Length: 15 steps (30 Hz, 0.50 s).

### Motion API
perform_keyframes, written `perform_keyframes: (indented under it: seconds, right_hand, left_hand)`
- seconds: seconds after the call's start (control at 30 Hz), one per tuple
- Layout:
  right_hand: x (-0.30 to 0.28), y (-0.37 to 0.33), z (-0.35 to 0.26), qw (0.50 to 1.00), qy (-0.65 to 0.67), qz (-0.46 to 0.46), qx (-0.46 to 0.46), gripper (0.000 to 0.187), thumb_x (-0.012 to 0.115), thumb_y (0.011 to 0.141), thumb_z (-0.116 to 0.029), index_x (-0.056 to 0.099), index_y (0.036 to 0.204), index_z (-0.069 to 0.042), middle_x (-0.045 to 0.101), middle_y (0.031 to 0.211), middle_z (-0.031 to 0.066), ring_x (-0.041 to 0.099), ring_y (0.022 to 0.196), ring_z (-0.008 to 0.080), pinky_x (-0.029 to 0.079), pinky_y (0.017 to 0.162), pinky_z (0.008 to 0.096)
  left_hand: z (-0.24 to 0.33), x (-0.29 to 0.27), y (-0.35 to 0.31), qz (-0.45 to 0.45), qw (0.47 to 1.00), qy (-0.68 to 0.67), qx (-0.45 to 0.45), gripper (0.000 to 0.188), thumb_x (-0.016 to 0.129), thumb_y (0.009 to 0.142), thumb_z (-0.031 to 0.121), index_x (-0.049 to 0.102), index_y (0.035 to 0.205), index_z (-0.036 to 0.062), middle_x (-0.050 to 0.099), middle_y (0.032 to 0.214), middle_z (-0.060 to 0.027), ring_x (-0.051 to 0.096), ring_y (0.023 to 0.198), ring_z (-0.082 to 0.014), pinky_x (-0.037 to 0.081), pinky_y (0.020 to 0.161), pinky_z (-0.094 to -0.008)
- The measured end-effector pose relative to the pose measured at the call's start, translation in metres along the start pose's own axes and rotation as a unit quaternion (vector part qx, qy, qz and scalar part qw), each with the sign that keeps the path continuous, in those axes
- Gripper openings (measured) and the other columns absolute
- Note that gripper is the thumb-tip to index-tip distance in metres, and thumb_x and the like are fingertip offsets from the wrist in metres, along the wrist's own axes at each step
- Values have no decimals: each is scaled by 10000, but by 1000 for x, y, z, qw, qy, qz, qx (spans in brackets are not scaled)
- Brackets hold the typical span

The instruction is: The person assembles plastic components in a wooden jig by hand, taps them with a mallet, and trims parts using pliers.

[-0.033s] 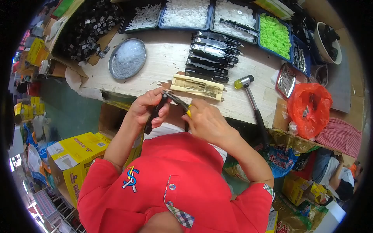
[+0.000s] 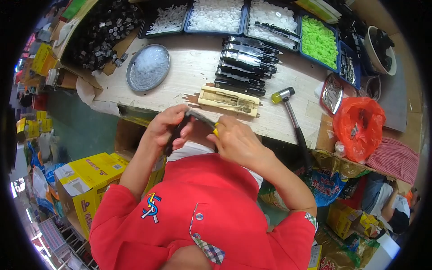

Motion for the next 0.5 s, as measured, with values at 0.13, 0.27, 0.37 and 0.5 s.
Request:
perform_keyframes:
  seconds: [0.13,0.27,0.37,0.5]
  right_hand:
    - [7,-3,13,998,22,46,-49,243,584,817,-180,573,809,63,559,976,188,522,889,329,417,822,392]
    - [-4,-15,28,995,70,67,14,244,581,828,-176,558,794,64,545,1027,176,520,920,326,433,804,379]
    - [-8,-20,33,991,79,111,6,221,592,816,-156,552,792,61,546,1022,167,519,916,324,441,787,370]
    - [-20,-27,29,985,67,160,-1,185,609,792,-117,548,786,57,551,989,164,521,898,319,443,768,366]
  left_hand:
    - [2,-54,-73,210,795,541,-177,371,643,765,322,630,1019,52,603,706,-78,591,601,-169,475,543,-274]
    - [26,-35,-96,231,554,792,-116,416,702,684,344,650,994,71,601,905,-149,573,873,-282,446,763,-391]
    - [42,21,-9,177,571,773,212,315,705,695,268,655,949,90,565,993,-113,498,957,-286,380,812,-403]
    - [38,61,124,123,358,825,420,321,731,634,231,657,934,144,490,1156,-95,429,1060,-288,306,859,-416]
Point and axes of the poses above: each hand's wrist, its own y-axis towards the middle knuckle, its own x-axis out of the palm, z = x × y, the point moved 1 cm from there along y, towards the middle knuckle
